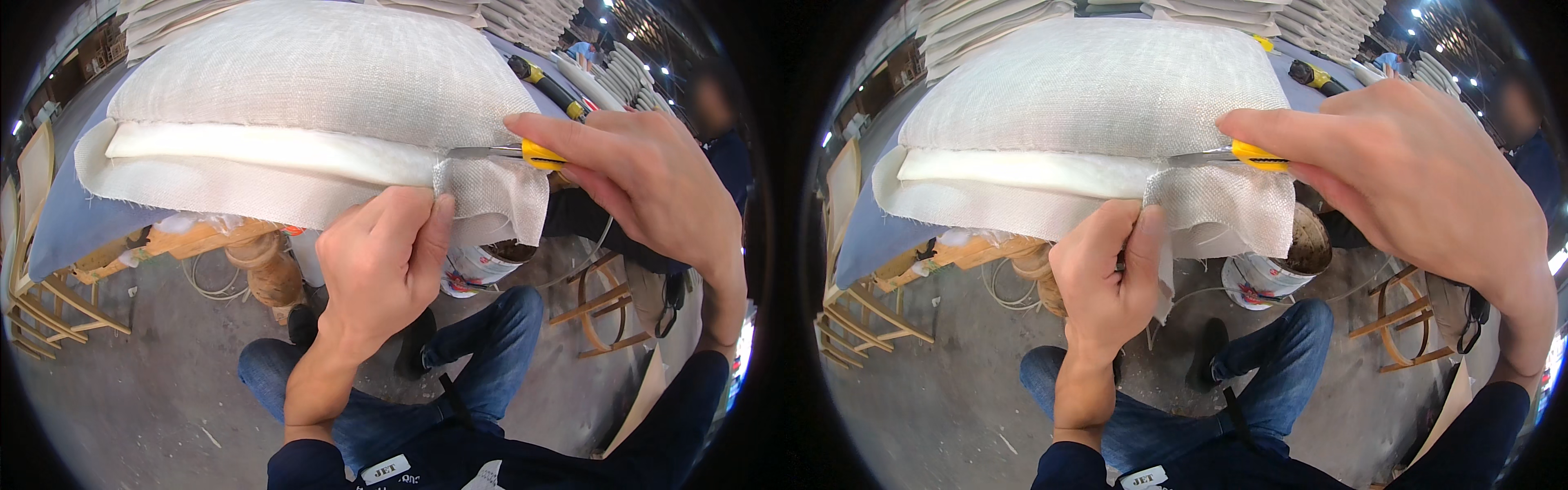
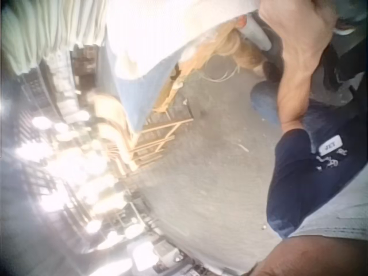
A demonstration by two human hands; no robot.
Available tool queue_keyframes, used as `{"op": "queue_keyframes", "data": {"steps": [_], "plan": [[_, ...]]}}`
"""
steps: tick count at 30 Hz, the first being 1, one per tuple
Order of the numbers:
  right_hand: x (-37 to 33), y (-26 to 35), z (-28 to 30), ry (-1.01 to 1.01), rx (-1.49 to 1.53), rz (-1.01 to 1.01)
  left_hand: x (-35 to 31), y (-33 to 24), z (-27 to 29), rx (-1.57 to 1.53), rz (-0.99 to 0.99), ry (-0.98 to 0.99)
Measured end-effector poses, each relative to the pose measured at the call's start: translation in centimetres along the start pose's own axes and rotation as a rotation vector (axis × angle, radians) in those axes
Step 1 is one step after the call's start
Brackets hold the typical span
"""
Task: The person staples fabric to a cushion using a yellow staple gun, then trims excess fabric with scissors. The person folds and smooths the fabric over the cushion, stacks finished cushions, and handles additional cushions on the table.
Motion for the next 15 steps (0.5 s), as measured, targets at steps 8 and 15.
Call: {"op": "queue_keyframes", "data": {"steps": [8,15], "plan": [[-2.2,-1.0,-0.6,-0.016,-0.083,-0.050,-0.7,-2.1,0.2,0.070,-0.131,0.055],[-3.0,-1.9,-0.6,-0.064,-0.047,-0.008,-1.1,-2.8,0.3,0.049,-0.157,0.070]]}}
Point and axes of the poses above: each hand's wrist, its own x-axis towards the middle knuckle, its own z-axis out of the back of the hand, y = z × x, the point moved 7 cm from there along x, towards the middle knuckle, and after that the axes turned 3 degrees about x, right-handed, at the moved point
